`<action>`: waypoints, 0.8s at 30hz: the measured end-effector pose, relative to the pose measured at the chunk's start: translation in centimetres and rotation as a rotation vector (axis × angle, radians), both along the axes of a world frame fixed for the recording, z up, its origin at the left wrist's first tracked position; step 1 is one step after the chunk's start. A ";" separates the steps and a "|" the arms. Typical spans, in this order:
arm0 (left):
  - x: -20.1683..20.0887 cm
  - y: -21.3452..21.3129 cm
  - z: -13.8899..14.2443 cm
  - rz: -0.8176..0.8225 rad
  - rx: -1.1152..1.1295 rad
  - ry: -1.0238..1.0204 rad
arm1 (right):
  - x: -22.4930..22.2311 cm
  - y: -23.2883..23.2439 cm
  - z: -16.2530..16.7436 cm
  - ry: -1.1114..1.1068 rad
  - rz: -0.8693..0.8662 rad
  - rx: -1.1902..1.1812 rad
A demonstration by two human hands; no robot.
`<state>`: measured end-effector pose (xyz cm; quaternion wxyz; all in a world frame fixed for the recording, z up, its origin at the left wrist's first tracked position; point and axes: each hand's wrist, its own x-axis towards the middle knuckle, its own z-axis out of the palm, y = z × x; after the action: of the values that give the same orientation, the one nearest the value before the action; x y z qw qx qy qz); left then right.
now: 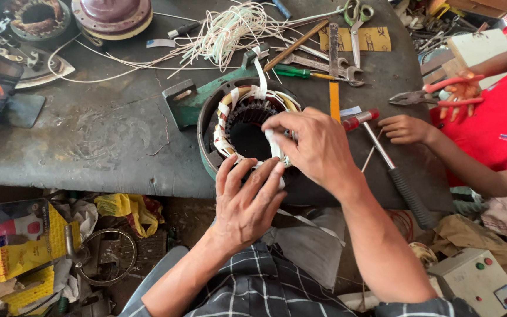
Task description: The person secures copper windings on a motor stator by hand, wrapping white insulating tape around the coils and tapping them into place with a small hammer. They repeatedly adjust the tape and coils while a second person works nearby.
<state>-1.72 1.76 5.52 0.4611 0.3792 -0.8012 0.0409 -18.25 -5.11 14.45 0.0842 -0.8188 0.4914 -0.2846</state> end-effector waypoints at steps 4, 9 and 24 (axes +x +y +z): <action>0.2 0.3 0.5 -0.091 0.078 0.079 | -1.5 4.0 -1.1 -0.209 -0.071 -0.265; 0.0 0.1 0.8 -0.097 0.114 0.105 | -4.7 8.8 -6.0 -0.566 -0.160 -0.001; -2.2 1.3 1.5 -0.009 0.148 0.168 | -4.7 9.2 -16.4 -1.023 -0.052 0.730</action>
<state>-3.93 3.07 7.05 0.4974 0.4106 -0.7624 -0.0525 -22.96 4.10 -1.97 0.5760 -0.4851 0.4741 -0.4561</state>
